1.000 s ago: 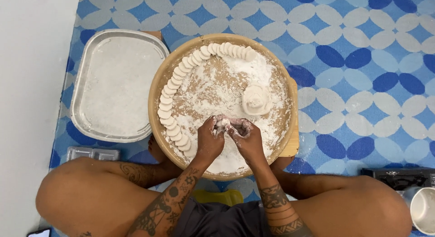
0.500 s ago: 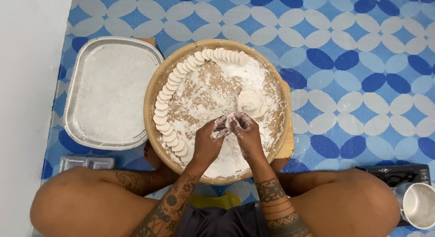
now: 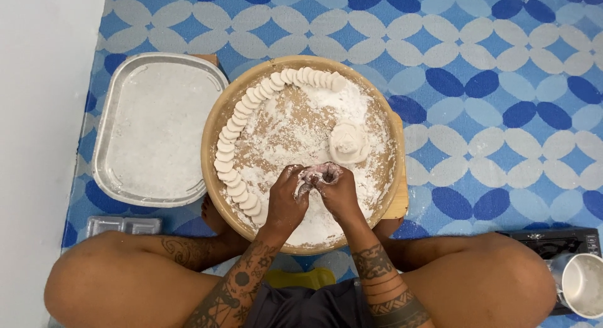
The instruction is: A person is manually shaping small pieces of dough into balls and coating them with flour in a large wooden bowl while sitting on the floor.
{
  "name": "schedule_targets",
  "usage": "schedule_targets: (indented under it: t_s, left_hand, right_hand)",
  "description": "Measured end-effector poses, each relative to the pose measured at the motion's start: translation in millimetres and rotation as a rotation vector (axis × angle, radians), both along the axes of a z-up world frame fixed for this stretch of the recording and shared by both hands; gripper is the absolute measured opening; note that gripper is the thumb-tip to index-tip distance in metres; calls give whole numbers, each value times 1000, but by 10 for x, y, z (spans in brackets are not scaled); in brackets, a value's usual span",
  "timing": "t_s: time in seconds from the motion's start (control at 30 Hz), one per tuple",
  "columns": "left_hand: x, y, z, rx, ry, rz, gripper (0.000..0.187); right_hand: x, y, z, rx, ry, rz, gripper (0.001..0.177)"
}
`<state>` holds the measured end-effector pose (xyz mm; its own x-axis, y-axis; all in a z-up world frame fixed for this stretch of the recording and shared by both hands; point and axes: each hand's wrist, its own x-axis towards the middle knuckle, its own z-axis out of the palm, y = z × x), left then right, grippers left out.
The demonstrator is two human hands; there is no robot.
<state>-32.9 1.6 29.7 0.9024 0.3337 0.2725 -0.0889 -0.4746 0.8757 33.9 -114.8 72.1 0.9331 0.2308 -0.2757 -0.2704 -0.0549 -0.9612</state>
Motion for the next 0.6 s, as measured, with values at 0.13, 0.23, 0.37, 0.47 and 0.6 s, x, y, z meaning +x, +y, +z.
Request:
schedule_targets:
  t_s: [0.13,0.23,0.37,0.47,0.6]
  left_hand:
    - [28,-30,-59,-60,19,75,30]
    - [46,6,-204,-112,6,159,27]
    - [123,17,-118,-421,62,228,23]
    - [128,-24,-44,-451,106,227,21]
    - [102,-70,171,-462,205,149,19]
  right_hand:
    - [-60,-32,-225,-10,23,-34,18]
    - [-63,-72,-298,233,207,-163,21]
    - [-43,-70,-297,349,201,-126,26]
    - [-54,-99,-386,346,205,-157,25]
    - [-52,-79,-210,291,192,-188,15]
